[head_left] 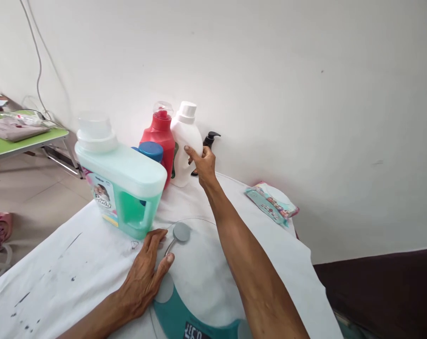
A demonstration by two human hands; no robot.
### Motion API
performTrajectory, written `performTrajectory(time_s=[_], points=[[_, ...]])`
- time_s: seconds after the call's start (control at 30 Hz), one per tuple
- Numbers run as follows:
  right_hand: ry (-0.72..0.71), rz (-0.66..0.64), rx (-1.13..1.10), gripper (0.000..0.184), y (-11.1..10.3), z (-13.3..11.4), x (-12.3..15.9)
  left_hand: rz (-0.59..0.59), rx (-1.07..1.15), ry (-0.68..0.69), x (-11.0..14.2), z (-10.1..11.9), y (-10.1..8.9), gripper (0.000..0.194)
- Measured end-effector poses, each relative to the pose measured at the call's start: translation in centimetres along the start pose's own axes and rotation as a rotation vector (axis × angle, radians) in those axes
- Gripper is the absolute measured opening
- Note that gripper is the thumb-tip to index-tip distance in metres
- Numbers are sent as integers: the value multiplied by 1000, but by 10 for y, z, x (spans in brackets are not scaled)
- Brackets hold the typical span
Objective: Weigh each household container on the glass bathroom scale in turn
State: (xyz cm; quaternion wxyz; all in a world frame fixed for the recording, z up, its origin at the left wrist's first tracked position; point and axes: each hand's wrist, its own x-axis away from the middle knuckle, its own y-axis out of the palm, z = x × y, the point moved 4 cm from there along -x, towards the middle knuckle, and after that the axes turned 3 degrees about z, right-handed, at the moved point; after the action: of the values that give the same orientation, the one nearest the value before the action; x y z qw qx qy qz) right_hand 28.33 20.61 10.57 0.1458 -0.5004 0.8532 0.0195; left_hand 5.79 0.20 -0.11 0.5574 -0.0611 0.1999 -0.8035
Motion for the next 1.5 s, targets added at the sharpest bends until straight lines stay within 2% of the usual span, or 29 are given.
performTrajectory(time_s=[0.1,0.2,0.33,0.5,0.73,0.83,0.97,1.07,1.17,1.4,1.5], points=[[61,44,-55,50,12,-2,-7,-35,26,-22,0,-1,1,48],[43,78,-123,47,17,-3,-3,-41,49,-18,0,-1,0,49],[23,225,-187,47,6,-2,12,-37,37,2,1,-2,-1,49],[10,362,-158,48,-42,-17,43,-9,31,53,1,-3,0,48],[-108,458,-172,54,-127,-75,116,23,7,97,-2,-10,3,50],[-82,459,-187,61,-152,-94,156,38,-10,103,-4,-12,3,51],[-41,476,-176,65,-172,-102,207,39,-29,123,-4,-11,0,51],[-41,464,-178,64,-177,-99,234,33,-37,129,-5,-10,-2,53],[-36,460,-193,65,-174,-91,249,38,-40,128,-6,-10,-3,56],[-39,470,-224,65,-161,-70,255,50,-67,150,-8,-12,-3,61],[-67,428,-231,62,-161,-68,254,40,-77,158,-9,-11,-3,63]])
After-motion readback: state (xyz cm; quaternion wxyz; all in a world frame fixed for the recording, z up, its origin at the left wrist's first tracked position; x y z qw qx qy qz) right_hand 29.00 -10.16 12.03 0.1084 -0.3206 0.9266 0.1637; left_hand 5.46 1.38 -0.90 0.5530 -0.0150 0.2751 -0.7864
